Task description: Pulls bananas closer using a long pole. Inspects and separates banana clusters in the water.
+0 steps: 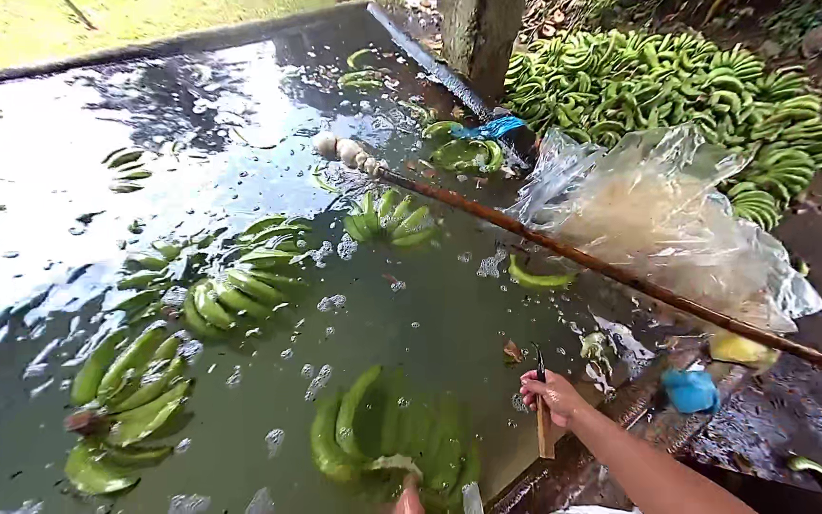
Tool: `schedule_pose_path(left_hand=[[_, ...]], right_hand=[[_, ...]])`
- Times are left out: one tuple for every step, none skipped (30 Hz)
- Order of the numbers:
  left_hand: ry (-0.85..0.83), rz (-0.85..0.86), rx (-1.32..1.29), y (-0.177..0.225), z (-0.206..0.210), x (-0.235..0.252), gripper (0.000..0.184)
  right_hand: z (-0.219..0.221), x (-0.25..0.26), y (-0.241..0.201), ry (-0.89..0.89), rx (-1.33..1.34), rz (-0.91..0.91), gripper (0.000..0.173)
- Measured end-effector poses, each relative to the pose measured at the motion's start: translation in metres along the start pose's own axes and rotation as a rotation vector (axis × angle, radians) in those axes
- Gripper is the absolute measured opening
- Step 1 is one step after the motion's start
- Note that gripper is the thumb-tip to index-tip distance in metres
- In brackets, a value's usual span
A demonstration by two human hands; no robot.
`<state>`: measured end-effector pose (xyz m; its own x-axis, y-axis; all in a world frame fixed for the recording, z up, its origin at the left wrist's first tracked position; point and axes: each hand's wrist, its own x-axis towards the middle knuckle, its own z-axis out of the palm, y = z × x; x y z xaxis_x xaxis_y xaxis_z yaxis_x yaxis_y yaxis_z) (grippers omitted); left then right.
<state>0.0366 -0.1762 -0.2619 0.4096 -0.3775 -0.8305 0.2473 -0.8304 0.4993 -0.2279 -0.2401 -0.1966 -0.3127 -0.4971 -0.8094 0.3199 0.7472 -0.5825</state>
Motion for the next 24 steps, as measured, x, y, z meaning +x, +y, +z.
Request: schedule_pose_path(left_hand=[[-0.046, -0.011, -0.061, 0.000, -0.002, 0.001, 0.057], [-0.102, -0.027, -0.103, 0.002, -0.004, 0.000, 0.052], [-0.139, -0.055, -0.135, 0.004, -0.007, -0.001, 0.050], [-0.172, -0.093, -0.165, 0.006, -0.010, -0.004, 0.052], [-0.198, -0.134, -0.187, 0.011, -0.015, -0.009, 0.057], [-0.188, -0.155, -0.186, 0.015, -0.019, -0.012, 0.061], [-0.140, -0.153, -0.177, 0.018, -0.022, -0.011, 0.063], [-0.073, -0.130, -0.173, 0.021, -0.025, -0.007, 0.064], [-0.022, -0.096, -0.171, 0.024, -0.031, -0.001, 0.064], [0.011, -0.046, -0.157, 0.027, -0.040, 0.008, 0.063], [0.014, 0.004, -0.129, 0.032, -0.050, 0.019, 0.063], [-0.003, 0.048, -0.099, 0.037, -0.059, 0.030, 0.062], [-0.020, 0.075, -0.075, 0.043, -0.066, 0.041, 0.058], [-0.035, 0.095, -0.074, 0.049, -0.070, 0.049, 0.052], [-0.058, 0.103, -0.091, 0.055, -0.073, 0.055, 0.051], [-0.074, 0.110, -0.118, 0.062, -0.076, 0.061, 0.054], [-0.079, 0.111, -0.132, 0.068, -0.078, 0.065, 0.055], [-0.081, 0.114, -0.130, 0.073, -0.078, 0.069, 0.055], [-0.076, 0.111, -0.118, 0.077, -0.077, 0.072, 0.052], [-0.062, 0.101, -0.103, 0.079, -0.076, 0.073, 0.048], [-0.057, 0.089, -0.089, 0.078, -0.074, 0.073, 0.045], [-0.075, 0.087, -0.083, 0.075, -0.074, 0.072, 0.042], [-0.114, 0.089, -0.089, 0.072, -0.076, 0.069, 0.040], [-0.168, 0.078, -0.100, 0.068, -0.079, 0.066, 0.039]], right_hand=[[0.005, 0.004, 0.000, -0.003, -0.005, 0.012, 0.011], [0.009, 0.009, 0.000, 0.003, -0.012, 0.022, 0.012], [0.012, 0.016, 0.001, 0.017, -0.024, 0.025, 0.013], [0.013, 0.024, 0.003, 0.029, -0.056, 0.024, 0.017], [0.014, 0.033, 0.006, 0.040, -0.112, 0.023, 0.022], [0.015, 0.040, 0.008, 0.051, -0.183, 0.034, 0.027], [0.017, 0.045, 0.011, 0.073, -0.253, 0.048, 0.030], [0.017, 0.049, 0.014, 0.090, -0.320, 0.065, 0.033], [0.016, 0.052, 0.017, 0.107, -0.362, 0.075, 0.034], [0.016, 0.054, 0.020, 0.123, -0.374, 0.074, 0.035], [0.016, 0.056, 0.023, 0.138, -0.352, 0.066, 0.036], [0.017, 0.055, 0.022, 0.148, -0.323, 0.061, 0.036], [0.017, 0.053, 0.020, 0.158, -0.308, 0.064, 0.035], [0.015, 0.051, 0.016, 0.159, -0.303, 0.073, 0.036], [0.011, 0.049, 0.013, 0.157, -0.320, 0.069, 0.037], [0.007, 0.049, 0.010, 0.154, -0.346, 0.049, 0.040], [0.004, 0.049, 0.005, 0.162, -0.380, 0.014, 0.044], [0.002, 0.048, -0.001, 0.174, -0.431, -0.026, 0.048], [0.002, 0.044, -0.009, 0.186, -0.491, -0.074, 0.052], [0.002, 0.039, -0.016, 0.194, -0.547, -0.117, 0.053], [0.005, 0.033, -0.022, 0.198, -0.590, -0.166, 0.050], [0.008, 0.025, -0.027, 0.180, -0.620, -0.215, 0.047], [0.014, 0.016, -0.032, 0.137, -0.644, -0.260, 0.045], [0.020, 0.007, -0.035, 0.073, -0.671, -0.291, 0.043]])
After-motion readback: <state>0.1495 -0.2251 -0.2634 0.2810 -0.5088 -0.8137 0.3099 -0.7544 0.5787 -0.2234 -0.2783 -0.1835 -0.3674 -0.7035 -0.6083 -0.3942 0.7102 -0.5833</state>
